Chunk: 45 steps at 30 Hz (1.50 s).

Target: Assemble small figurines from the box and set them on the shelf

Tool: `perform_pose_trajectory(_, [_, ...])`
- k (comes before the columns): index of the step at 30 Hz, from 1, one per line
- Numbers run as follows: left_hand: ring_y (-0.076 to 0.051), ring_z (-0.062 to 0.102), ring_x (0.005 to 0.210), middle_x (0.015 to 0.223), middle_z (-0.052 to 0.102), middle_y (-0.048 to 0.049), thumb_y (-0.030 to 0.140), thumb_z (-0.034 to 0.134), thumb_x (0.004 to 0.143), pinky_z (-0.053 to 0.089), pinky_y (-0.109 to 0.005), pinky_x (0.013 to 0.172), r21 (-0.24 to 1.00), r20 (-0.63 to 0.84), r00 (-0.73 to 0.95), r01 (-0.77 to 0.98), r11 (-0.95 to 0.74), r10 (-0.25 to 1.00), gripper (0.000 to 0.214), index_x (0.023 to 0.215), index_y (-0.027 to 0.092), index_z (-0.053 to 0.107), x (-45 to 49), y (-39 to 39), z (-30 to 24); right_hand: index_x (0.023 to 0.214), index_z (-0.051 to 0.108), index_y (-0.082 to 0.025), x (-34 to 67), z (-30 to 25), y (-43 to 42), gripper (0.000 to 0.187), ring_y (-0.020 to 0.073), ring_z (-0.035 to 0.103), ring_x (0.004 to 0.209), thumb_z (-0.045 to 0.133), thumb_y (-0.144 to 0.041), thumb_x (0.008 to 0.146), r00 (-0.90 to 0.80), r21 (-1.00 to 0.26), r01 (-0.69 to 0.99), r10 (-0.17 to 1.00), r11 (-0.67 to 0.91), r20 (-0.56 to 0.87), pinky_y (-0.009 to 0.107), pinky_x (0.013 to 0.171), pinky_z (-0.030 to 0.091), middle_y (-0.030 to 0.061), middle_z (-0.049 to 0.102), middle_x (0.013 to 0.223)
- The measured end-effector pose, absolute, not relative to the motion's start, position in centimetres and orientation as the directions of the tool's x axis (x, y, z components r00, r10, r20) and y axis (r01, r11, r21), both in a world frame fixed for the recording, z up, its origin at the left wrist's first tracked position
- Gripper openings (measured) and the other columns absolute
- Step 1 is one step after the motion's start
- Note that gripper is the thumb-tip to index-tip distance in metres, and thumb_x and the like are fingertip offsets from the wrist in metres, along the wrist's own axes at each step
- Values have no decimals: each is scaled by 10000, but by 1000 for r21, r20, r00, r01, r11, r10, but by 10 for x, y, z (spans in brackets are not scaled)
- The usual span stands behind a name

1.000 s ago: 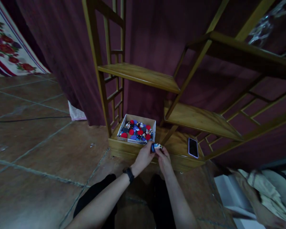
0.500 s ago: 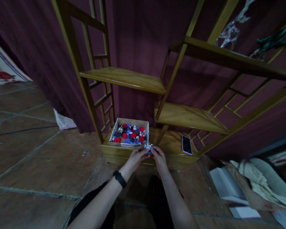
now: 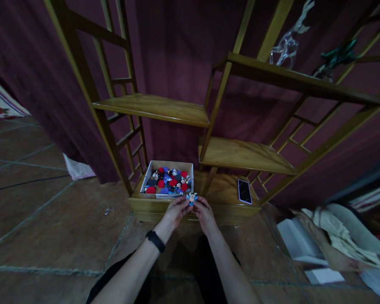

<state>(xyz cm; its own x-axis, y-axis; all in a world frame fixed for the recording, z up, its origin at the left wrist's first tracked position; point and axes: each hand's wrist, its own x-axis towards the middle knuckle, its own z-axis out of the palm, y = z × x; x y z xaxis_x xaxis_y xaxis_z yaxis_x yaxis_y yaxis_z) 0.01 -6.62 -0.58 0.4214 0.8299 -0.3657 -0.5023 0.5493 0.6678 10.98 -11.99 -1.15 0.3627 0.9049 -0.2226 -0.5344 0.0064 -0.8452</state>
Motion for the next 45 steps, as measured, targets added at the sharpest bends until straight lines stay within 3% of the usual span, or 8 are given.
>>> perform_pose_trajectory(8, [-97,620,601,742,674,-34,34,707,650,529,-198,580,716,-330,427,-468,518,842,173,788,127,657,-3,-67,-2,829,666,-218,111,-6,-122,230,152,615,793,715,-282,614,335,-840,-541,928,48,-163,272,709,472,13,689,891])
perform_pose_trajectory(23, [-107,624,602,715,672,-60,-26,657,672,526,-205,585,633,-401,475,-475,612,784,168,774,107,664,-3,-64,-10,781,640,-217,110,-16,-118,259,128,611,641,737,-312,561,392,-863,-506,890,-4,-234,262,634,468,-14,686,737])
perform_pose_trajectory(34, [-105,623,604,704,658,-46,1,648,697,523,-209,593,608,-414,480,-486,627,774,119,740,112,648,-4,-63,-7,815,641,-226,113,-21,-117,267,139,618,661,702,-379,604,418,-890,-457,881,-7,-222,259,613,470,-7,681,754])
perform_pose_trajectory(39, [-100,616,586,710,661,-41,33,680,682,518,-210,581,646,-389,466,-476,596,794,97,731,111,652,-4,-64,-7,807,652,-225,115,-21,-119,258,141,615,710,699,-383,609,407,-913,-409,893,-9,-191,256,631,473,-5,683,822])
perform_pose_trajectory(45, [-107,628,637,768,684,-62,19,696,655,516,-201,603,700,-357,441,-458,549,823,140,761,108,670,-3,-65,-8,816,661,-220,116,-20,-121,279,139,610,711,722,-373,591,368,-886,-463,908,-9,-201,259,638,473,9,685,838])
